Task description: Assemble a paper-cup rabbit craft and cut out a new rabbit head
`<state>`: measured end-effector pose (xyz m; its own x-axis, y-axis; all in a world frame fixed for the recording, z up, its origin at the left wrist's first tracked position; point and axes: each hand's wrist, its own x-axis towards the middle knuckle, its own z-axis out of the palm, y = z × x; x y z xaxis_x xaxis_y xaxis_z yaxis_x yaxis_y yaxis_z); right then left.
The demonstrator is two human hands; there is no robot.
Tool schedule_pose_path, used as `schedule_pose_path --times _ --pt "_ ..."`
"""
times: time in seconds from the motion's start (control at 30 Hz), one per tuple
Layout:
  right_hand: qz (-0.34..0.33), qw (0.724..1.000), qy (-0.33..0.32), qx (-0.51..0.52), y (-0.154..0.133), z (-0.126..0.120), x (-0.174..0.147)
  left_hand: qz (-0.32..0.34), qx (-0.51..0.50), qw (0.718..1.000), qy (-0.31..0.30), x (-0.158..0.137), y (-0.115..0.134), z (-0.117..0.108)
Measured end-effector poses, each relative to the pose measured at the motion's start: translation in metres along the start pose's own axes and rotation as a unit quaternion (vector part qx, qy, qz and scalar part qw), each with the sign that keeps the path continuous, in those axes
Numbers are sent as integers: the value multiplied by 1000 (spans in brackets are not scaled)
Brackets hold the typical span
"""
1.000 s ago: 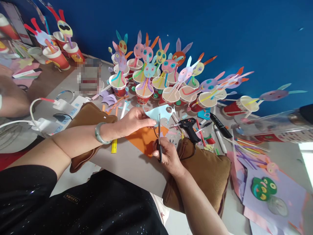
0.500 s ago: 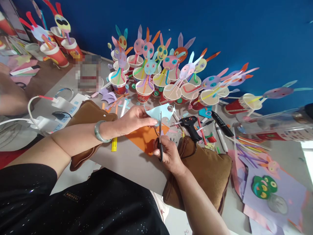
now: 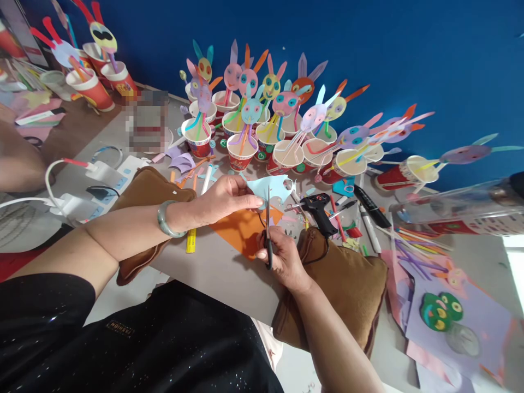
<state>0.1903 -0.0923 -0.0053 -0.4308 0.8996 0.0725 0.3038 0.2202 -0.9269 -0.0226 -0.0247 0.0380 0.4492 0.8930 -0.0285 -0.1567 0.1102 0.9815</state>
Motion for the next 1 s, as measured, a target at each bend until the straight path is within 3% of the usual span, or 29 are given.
schedule_pose_path --times 1.0 --pt "-2 1000 -12 0 0 -2 0 -8 -10 1000 -19 1 4 0"
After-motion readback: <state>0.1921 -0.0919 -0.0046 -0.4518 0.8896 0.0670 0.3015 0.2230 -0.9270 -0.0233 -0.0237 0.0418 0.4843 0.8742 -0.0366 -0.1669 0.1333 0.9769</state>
